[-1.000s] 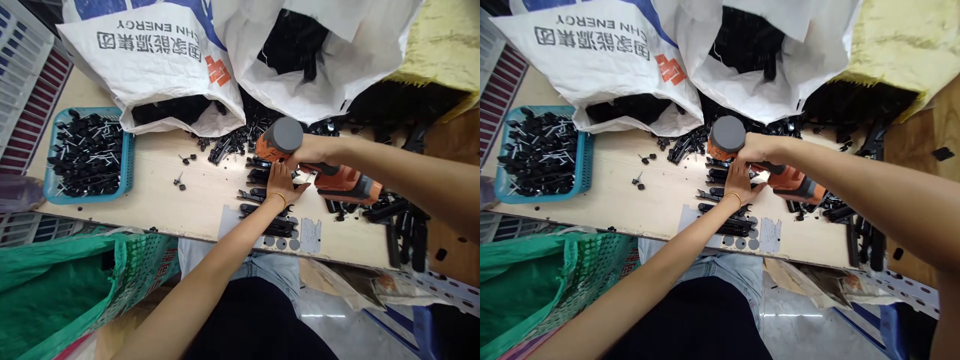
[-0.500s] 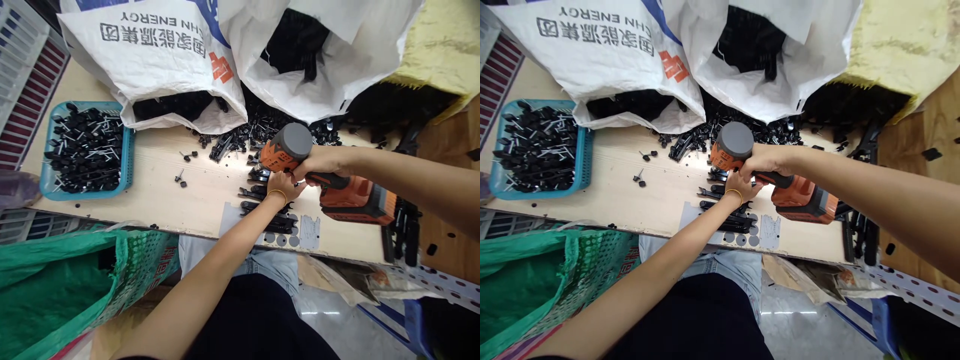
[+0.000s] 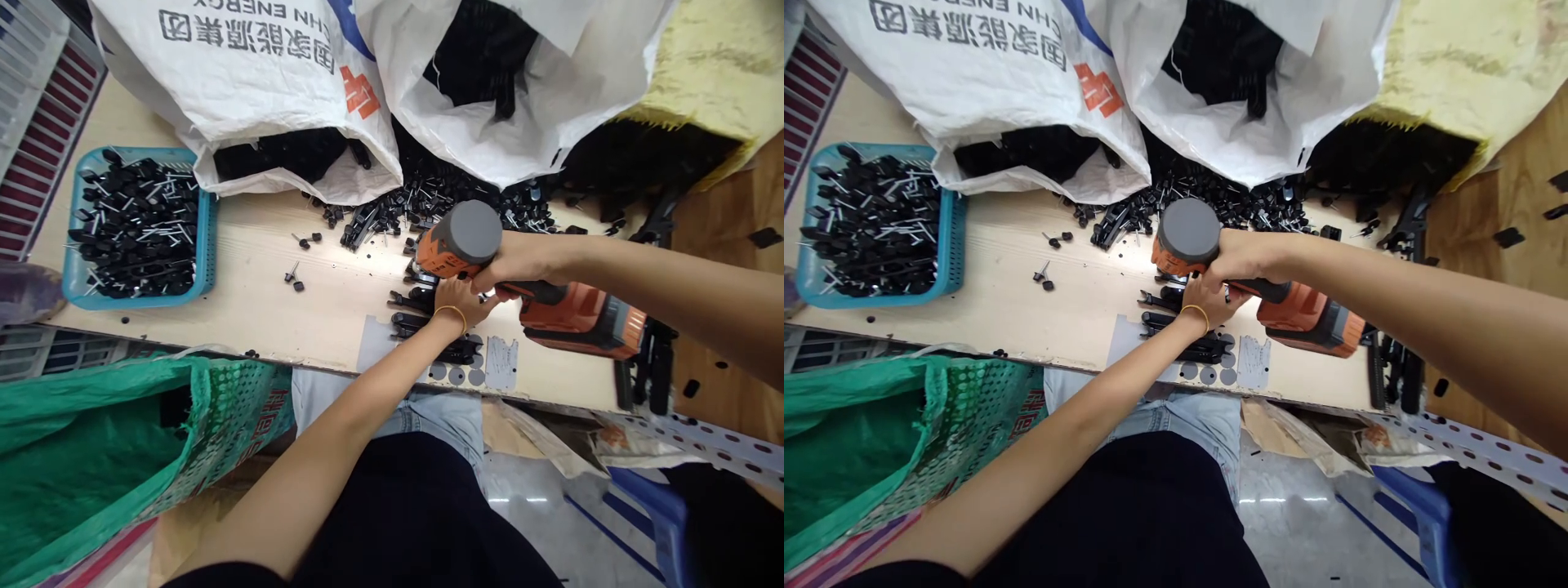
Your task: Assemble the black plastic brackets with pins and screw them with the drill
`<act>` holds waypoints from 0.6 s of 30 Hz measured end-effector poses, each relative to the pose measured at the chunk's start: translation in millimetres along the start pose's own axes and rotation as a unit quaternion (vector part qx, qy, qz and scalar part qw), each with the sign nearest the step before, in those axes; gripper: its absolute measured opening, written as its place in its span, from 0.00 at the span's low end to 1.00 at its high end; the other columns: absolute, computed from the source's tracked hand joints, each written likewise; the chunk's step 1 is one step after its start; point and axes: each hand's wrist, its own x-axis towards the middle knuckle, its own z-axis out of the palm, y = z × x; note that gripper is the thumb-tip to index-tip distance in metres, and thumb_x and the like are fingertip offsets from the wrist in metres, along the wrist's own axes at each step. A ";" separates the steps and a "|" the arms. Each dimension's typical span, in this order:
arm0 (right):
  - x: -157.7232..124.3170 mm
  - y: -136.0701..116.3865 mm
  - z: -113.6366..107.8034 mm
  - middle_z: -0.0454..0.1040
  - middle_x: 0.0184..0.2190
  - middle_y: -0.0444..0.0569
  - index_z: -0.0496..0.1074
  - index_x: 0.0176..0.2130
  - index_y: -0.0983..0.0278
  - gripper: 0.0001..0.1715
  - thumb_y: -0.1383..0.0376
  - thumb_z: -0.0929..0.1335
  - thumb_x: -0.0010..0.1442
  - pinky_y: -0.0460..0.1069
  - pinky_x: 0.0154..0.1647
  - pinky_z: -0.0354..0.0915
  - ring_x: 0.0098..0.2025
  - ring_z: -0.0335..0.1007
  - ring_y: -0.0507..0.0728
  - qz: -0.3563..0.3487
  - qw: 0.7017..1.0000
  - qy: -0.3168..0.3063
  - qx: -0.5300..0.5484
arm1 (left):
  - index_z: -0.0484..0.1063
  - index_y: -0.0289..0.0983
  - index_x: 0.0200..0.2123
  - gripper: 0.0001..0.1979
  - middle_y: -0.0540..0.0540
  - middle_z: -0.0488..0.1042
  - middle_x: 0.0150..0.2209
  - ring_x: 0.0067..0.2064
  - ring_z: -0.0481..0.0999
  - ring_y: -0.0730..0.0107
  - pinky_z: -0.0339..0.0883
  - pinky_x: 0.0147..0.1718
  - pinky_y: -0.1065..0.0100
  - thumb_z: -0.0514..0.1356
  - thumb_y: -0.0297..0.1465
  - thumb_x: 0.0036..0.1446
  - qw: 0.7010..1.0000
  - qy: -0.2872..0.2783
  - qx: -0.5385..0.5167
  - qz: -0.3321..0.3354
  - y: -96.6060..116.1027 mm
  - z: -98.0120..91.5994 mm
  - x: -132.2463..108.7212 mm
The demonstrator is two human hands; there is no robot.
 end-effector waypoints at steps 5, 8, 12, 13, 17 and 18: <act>-14.2 7.3 13.3 0.65 0.20 0.47 0.69 0.26 0.66 0.07 0.69 0.71 0.44 0.46 0.17 0.60 0.20 0.61 0.51 0.026 0.998 -0.049 -0.013 | 0.72 0.38 0.50 0.28 0.42 0.75 0.50 0.54 0.70 0.56 0.59 0.56 0.58 0.49 0.53 0.61 0.998 -0.063 0.000 0.001 2.5 1.7 -28.0; -9.3 7.1 22.6 0.62 0.17 0.45 0.67 0.23 0.67 0.07 0.72 0.70 0.41 0.46 0.16 0.57 0.18 0.59 0.50 0.044 0.997 -0.037 -0.060 | 0.72 0.44 0.51 0.25 0.46 0.74 0.52 0.56 0.70 0.55 0.60 0.57 0.57 0.51 0.52 0.60 0.995 -0.094 -0.022 -0.035 2.0 4.7 -28.4; -2.5 3.5 29.5 0.61 0.16 0.43 0.65 0.22 0.66 0.08 0.75 0.69 0.38 0.44 0.15 0.54 0.19 0.56 0.49 0.022 0.994 -0.012 -0.104 | 0.74 0.43 0.48 0.29 0.46 0.74 0.53 0.57 0.69 0.54 0.59 0.58 0.58 0.52 0.57 0.56 0.990 -0.122 -0.043 -0.055 2.4 4.9 -22.8; -1.8 2.7 30.4 0.61 0.16 0.43 0.65 0.22 0.66 0.09 0.75 0.68 0.37 0.44 0.15 0.53 0.19 0.56 0.49 0.014 0.993 -0.002 -0.113 | 0.75 0.43 0.47 0.30 0.46 0.75 0.52 0.57 0.69 0.54 0.60 0.58 0.58 0.51 0.58 0.56 0.990 -0.124 -0.046 -0.059 2.8 4.0 -21.7; -5.3 2.8 32.6 0.64 0.19 0.45 0.66 0.22 0.66 0.08 0.75 0.69 0.37 0.44 0.17 0.55 0.21 0.58 0.50 0.000 0.992 0.015 -0.125 | 0.74 0.45 0.48 0.28 0.49 0.76 0.51 0.55 0.71 0.58 0.62 0.57 0.62 0.54 0.57 0.55 0.989 -0.118 -0.048 -0.074 5.4 -0.6 -22.4; -8.2 3.8 33.2 0.64 0.19 0.45 0.67 0.22 0.66 0.08 0.74 0.69 0.37 0.45 0.18 0.56 0.22 0.59 0.50 0.002 0.993 0.014 -0.119 | 0.74 0.46 0.50 0.27 0.49 0.75 0.51 0.55 0.71 0.58 0.62 0.57 0.62 0.56 0.56 0.55 0.991 -0.107 -0.043 -0.070 6.2 -1.8 -24.9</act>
